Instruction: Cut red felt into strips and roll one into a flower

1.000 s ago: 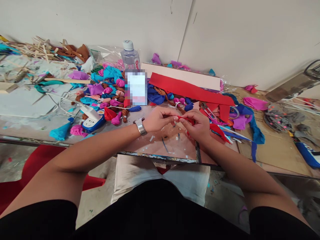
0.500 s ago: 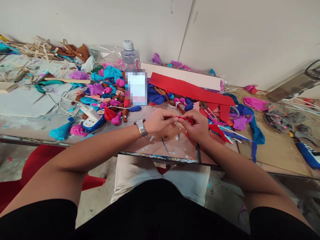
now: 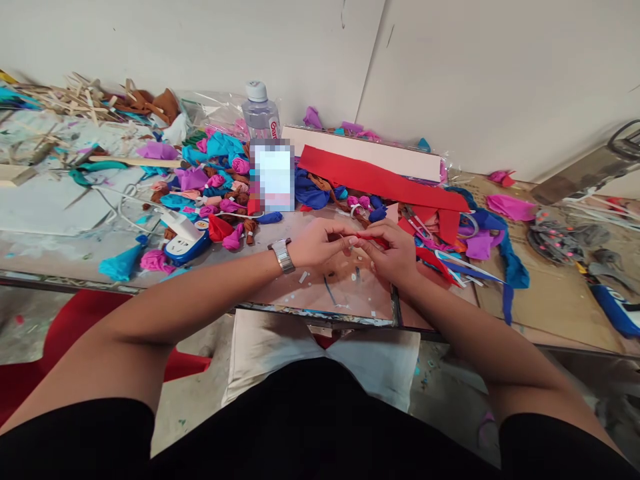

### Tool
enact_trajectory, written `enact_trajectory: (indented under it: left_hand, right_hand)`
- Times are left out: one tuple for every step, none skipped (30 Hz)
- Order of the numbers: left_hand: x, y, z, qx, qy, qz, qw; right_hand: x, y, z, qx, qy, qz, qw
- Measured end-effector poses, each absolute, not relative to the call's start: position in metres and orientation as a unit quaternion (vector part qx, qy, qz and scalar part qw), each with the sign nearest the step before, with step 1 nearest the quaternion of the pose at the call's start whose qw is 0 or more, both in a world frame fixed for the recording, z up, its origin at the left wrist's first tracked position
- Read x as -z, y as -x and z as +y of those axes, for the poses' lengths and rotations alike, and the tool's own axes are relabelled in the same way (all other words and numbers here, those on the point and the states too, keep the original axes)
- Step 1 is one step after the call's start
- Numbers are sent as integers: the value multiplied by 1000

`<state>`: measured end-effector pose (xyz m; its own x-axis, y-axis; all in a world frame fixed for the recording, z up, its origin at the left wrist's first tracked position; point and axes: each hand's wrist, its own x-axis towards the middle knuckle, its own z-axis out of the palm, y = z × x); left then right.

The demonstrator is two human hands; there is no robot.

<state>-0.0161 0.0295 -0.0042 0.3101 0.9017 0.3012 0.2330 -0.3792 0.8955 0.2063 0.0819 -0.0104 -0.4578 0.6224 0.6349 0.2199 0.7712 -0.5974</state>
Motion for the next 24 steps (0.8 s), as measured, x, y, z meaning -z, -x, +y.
enact_trajectory:
  left_hand:
    - [5, 16, 30, -436, -703, 397, 397]
    - [6, 16, 30, -440, -698, 398, 401]
    - [6, 16, 31, -439, -696, 403, 400]
    - [7, 16, 31, -437, -696, 409, 395]
    - [8, 16, 31, -436, -698, 416, 387]
    - [8, 16, 31, -434, -702, 421, 377]
    - [8, 16, 30, -431, -707, 425, 365]
    - [7, 17, 30, -427, -716, 429, 349]
    - [7, 17, 29, -422, -726, 433, 329]
    - [6, 17, 28, -416, -736, 437, 307]
    - [6, 17, 28, -408, -747, 441, 285]
    - [5, 17, 27, -403, -755, 444, 264]
    - [5, 16, 26, -401, -762, 445, 245]
    - [5, 16, 25, -401, -768, 445, 225]
    - [5, 16, 25, -402, -774, 445, 204]
    - [6, 16, 24, -403, -779, 444, 182]
    - [7, 16, 24, -404, -782, 445, 163]
    - [7, 16, 24, -405, -785, 445, 148]
    - [8, 16, 24, -407, -785, 446, 139]
    - [9, 16, 24, -409, -784, 447, 135]
    - [9, 16, 24, -411, -783, 447, 136]
    - [9, 16, 24, -412, -783, 446, 138]
    - [10, 16, 24, -414, -782, 445, 141]
    - [10, 15, 23, -415, -781, 443, 146]
  right_hand:
    - [11, -206, 82, -220, 255, -824, 456]
    - [11, -206, 82, -217, 255, -823, 458]
    - [11, -206, 82, -214, 253, -823, 461]
    - [11, -206, 82, -211, 251, -824, 463]
    - [11, -206, 82, -208, 248, -824, 465]
    - [10, -206, 82, -205, 246, -824, 467]
    - [10, -206, 81, -202, 246, -825, 467]
    - [10, -206, 81, -199, 246, -826, 467]
    - [9, -206, 81, -197, 249, -826, 465]
    - [9, -206, 80, -197, 252, -827, 463]
    - [9, -206, 80, -198, 256, -827, 460]
    - [9, -206, 80, -201, 261, -826, 457]
    - [9, -206, 80, -205, 268, -824, 455]
    - [9, -206, 80, -209, 274, -823, 452]
    - [10, -206, 80, -214, 278, -822, 449]
    - [10, -206, 80, -218, 280, -822, 446]
    - [10, -205, 80, -223, 280, -823, 442]
    - [11, -205, 81, -226, 278, -824, 439]
    - [11, -205, 81, -230, 275, -826, 436]
    - [12, -205, 81, -233, 272, -827, 432]
    - [12, -205, 81, -237, 270, -829, 429]
    - [13, -205, 82, -241, 268, -831, 425]
    - [13, -205, 82, -246, 266, -832, 420]
    - [14, -205, 83, -250, 264, -833, 416]
